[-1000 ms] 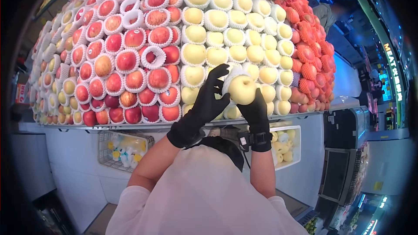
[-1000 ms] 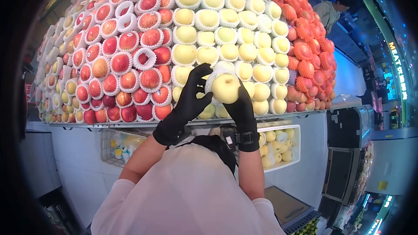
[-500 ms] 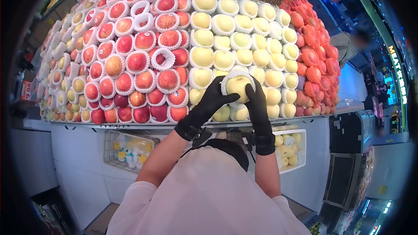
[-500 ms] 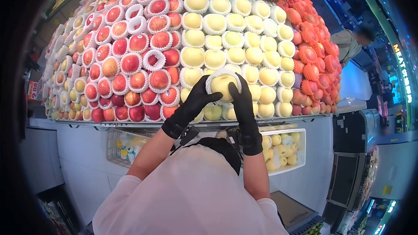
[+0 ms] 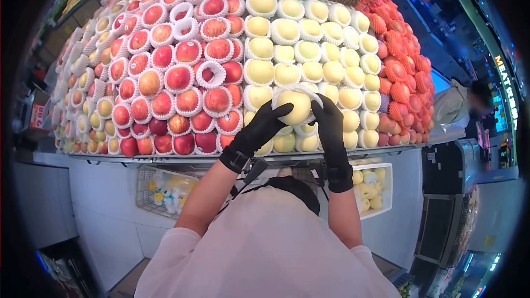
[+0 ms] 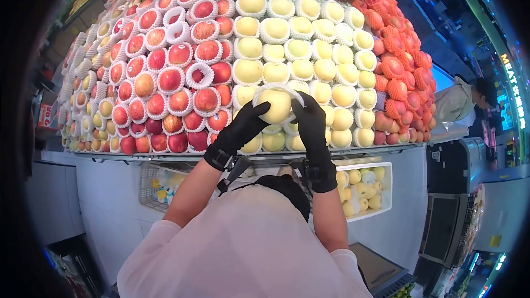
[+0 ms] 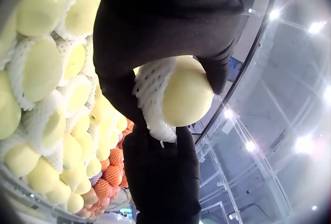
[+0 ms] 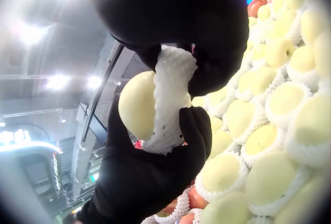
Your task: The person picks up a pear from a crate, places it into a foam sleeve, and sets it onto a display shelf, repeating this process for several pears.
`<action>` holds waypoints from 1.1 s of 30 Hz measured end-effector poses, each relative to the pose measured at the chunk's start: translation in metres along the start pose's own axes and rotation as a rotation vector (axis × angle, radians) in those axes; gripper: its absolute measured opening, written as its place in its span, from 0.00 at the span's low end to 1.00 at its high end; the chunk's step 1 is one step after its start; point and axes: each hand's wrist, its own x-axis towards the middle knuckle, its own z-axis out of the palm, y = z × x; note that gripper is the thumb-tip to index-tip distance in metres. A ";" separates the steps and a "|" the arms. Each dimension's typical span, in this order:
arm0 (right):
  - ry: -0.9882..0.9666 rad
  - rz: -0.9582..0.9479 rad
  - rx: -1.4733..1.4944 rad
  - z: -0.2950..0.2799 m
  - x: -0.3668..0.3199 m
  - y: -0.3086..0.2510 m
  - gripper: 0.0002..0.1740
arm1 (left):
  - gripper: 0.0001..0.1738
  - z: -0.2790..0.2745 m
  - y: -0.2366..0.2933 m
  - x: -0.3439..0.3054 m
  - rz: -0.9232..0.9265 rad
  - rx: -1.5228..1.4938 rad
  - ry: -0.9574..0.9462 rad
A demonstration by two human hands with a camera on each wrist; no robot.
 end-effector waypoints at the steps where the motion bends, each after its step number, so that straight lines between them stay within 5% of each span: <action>1: -0.002 0.013 0.003 -0.002 0.001 -0.001 0.19 | 0.31 0.003 0.002 -0.002 -0.006 0.015 -0.002; 11: -0.211 0.052 0.148 -0.013 0.007 -0.008 0.24 | 0.36 0.003 0.008 0.002 0.082 0.069 0.052; 33: -0.202 0.014 0.163 0.029 0.002 -0.011 0.28 | 0.34 0.006 0.022 -0.010 0.287 0.603 0.182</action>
